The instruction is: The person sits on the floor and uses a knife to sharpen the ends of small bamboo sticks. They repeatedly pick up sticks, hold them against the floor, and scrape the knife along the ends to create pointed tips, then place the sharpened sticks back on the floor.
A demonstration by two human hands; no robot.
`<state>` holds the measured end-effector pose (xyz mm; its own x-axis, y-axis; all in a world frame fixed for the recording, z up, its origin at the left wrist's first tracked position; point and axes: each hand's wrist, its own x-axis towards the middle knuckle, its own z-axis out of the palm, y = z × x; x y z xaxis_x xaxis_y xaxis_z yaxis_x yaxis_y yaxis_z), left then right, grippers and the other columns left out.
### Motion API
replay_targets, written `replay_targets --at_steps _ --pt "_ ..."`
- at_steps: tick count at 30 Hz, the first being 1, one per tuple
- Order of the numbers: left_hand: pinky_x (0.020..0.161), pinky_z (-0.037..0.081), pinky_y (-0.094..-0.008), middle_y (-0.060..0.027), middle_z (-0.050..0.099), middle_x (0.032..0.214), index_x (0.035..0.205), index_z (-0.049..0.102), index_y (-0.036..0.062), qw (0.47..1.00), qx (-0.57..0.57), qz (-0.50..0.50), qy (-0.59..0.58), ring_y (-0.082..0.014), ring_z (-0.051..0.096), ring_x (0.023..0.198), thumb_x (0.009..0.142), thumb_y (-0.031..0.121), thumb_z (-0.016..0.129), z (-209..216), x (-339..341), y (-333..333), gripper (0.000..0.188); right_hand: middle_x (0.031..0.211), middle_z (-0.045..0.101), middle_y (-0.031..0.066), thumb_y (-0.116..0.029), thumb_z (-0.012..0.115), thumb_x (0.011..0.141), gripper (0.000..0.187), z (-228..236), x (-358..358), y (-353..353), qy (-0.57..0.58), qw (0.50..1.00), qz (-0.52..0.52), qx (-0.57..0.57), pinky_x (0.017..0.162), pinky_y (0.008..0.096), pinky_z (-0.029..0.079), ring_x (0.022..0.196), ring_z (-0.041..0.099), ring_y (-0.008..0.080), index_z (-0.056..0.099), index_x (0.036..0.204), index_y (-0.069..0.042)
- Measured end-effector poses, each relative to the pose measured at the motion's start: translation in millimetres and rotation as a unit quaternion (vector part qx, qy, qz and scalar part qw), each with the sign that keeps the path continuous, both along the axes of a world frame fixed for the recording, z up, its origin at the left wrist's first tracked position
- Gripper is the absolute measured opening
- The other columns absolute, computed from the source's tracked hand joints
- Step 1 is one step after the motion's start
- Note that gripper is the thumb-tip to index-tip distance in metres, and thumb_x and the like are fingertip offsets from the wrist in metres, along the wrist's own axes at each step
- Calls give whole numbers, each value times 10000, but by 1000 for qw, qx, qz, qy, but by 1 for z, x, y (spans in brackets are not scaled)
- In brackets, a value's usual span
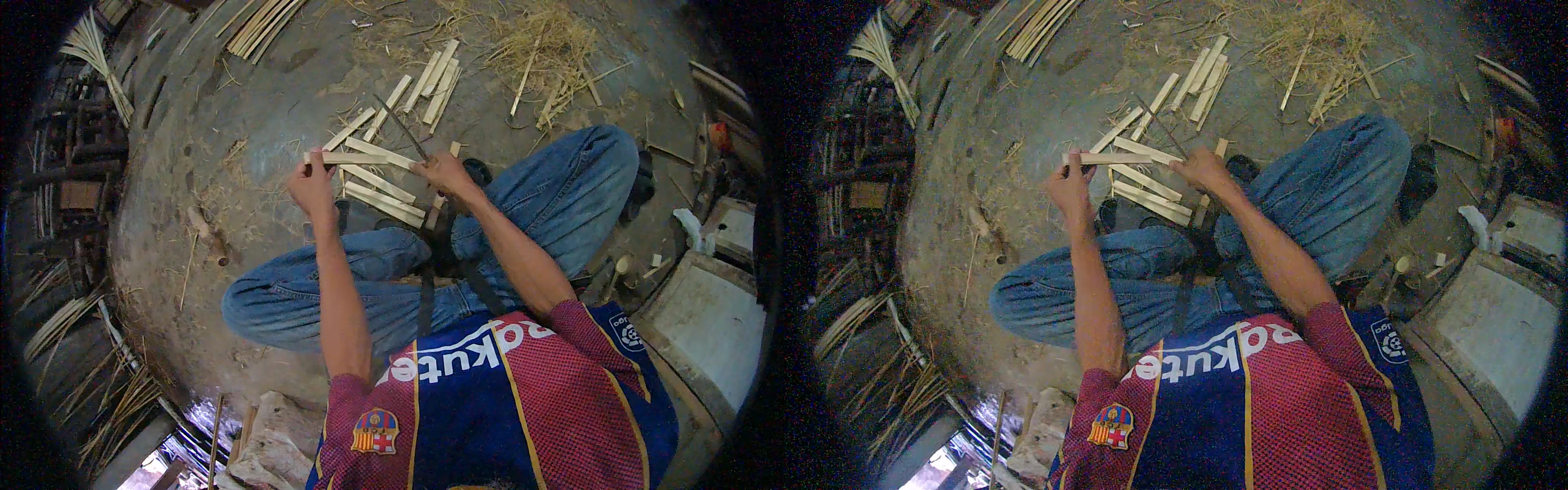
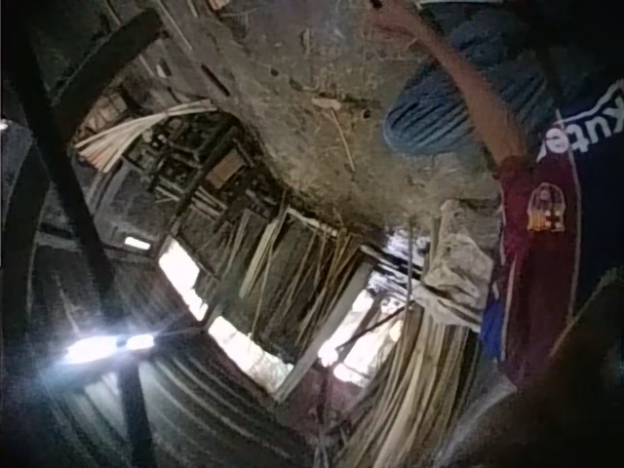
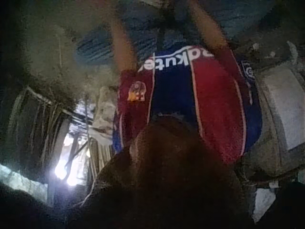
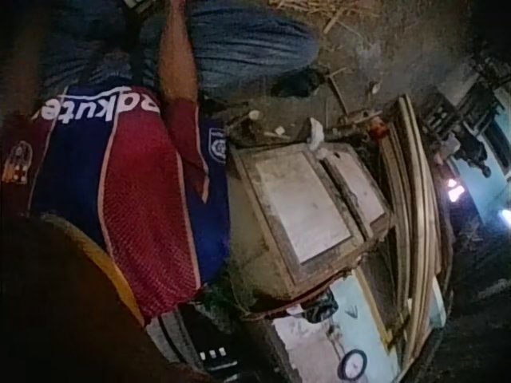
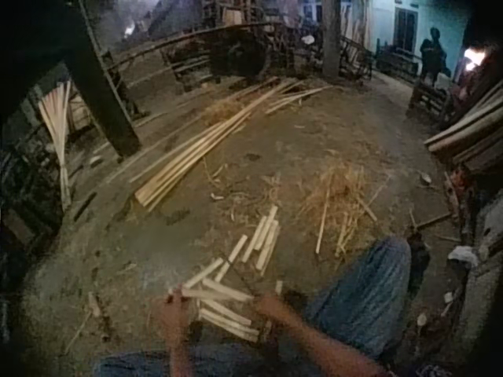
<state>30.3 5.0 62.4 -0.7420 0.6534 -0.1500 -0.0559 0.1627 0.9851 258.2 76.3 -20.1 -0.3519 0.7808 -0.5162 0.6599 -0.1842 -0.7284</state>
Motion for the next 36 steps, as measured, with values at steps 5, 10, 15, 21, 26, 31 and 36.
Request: replay_targets --at_steps 5,10,15,21,26,31,36 --pt "656 585 -294 -111 653 795 932 668 -65 998 -17 65 18 -158 648 728 930 241 612 -38 12 10 310 593 621 87 -517 693 809 524 -19 3 -4 -43 998 36 -4 508 360 473 523 587 180 672 738 2" --pt "727 599 -334 -135 663 929 1035 642 -72 996 -38 77 2 -219 672 826 956 220 566 -48 11 8 312 698 638 155 -482 675 825 516 -5 -4 -10 -37 997 60 27 610 394 497 648 634 253 649 854 33" --pt "749 581 -329 -175 678 954 1107 637 -74 992 -80 14 96 -262 687 828 1008 341 406 -36 17 5 486 767 637 214 -426 602 891 473 -35 -12 -37 23 980 -6 198 666 438 489 710 631 353 609 903 46" --pt "674 497 -443 -239 681 855 962 667 -58 930 -237 -92 266 -345 679 767 1030 387 324 -18 24 -2 566 764 595 261 -372 503 965 431 -42 -40 -51 94 991 39 92 632 490 439 733 606 419 526 886 51" --pt "687 454 -491 -224 675 807 910 664 -51 922 -252 -79 285 -411 644 787 1024 441 278 -18 24 -11 636 722 563 255 -334 505 977 387 10 -62 -74 179 975 35 124 598 487 422 666 575 425 512 899 45" --pt "732 428 -508 -232 670 841 876 659 -44 912 -301 -95 264 -441 612 834 1013 474 258 -10 32 -3 670 730 563 244 -331 532 969 363 0 -65 -68 151 986 23 63 602 492 416 643 551 413 497 922 28" --pt "755 408 -510 -231 659 847 855 649 -44 918 -269 -66 282 -440 587 833 1012 469 247 -31 24 -3 671 724 575 243 -363 535 967 411 25 -64 -77 160 983 51 79 616 495 421 661 567 405 516 887 39"
